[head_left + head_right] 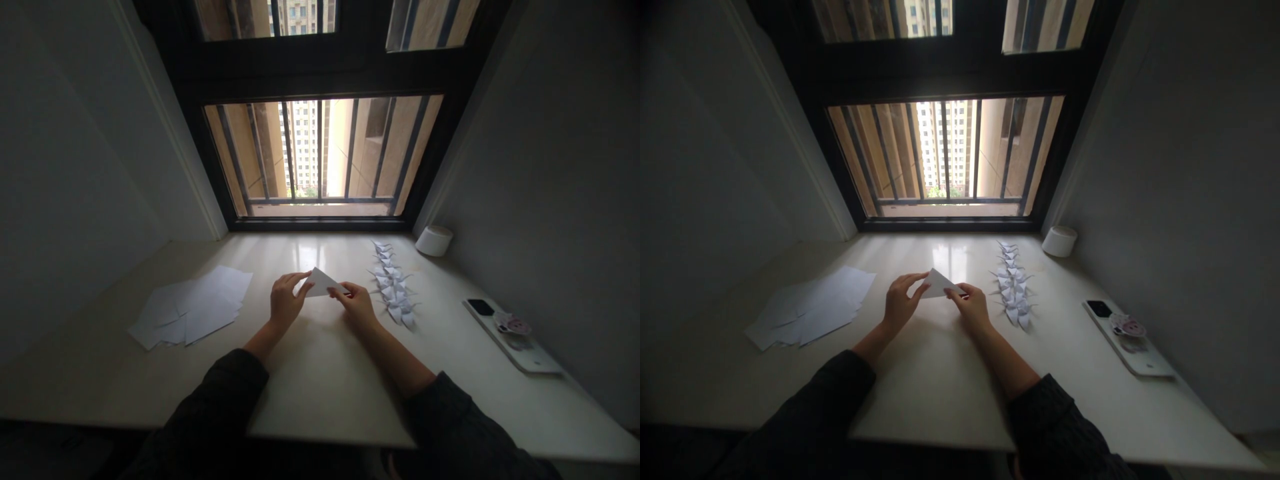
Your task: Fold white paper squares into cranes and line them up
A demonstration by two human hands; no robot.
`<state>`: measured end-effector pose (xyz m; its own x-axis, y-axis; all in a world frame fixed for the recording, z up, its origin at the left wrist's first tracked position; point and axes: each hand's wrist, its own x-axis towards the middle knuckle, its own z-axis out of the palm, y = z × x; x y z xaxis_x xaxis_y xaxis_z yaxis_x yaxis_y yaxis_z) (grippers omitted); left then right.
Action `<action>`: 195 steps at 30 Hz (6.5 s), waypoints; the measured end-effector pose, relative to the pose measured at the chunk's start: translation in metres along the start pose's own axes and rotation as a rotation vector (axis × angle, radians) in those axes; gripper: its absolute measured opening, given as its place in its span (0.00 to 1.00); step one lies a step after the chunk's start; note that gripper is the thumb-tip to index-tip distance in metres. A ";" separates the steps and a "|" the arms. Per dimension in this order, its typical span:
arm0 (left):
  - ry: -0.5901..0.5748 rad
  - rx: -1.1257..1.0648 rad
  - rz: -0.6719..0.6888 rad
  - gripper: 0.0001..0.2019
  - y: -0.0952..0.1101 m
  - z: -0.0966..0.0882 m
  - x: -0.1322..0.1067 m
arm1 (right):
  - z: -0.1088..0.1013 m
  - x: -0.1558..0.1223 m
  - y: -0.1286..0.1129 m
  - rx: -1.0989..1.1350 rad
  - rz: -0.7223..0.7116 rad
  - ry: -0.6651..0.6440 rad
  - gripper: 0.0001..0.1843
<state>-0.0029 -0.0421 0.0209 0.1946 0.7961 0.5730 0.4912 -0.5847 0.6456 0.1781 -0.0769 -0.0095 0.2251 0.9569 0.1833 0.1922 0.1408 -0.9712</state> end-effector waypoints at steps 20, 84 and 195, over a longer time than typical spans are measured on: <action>-0.064 -0.676 -0.522 0.16 -0.002 0.004 0.005 | 0.000 -0.008 -0.023 0.254 -0.028 -0.265 0.31; 0.116 -0.612 -0.380 0.17 -0.039 0.026 0.036 | 0.019 0.074 0.008 0.475 0.074 0.189 0.25; -0.090 -0.742 -0.551 0.23 -0.045 0.028 0.034 | 0.031 0.049 0.009 0.138 -0.153 0.154 0.15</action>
<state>0.0056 0.0163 -0.0030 0.1756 0.9821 0.0683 -0.1296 -0.0457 0.9905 0.1608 -0.0212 -0.0139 0.3483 0.8732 0.3409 0.1057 0.3248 -0.9399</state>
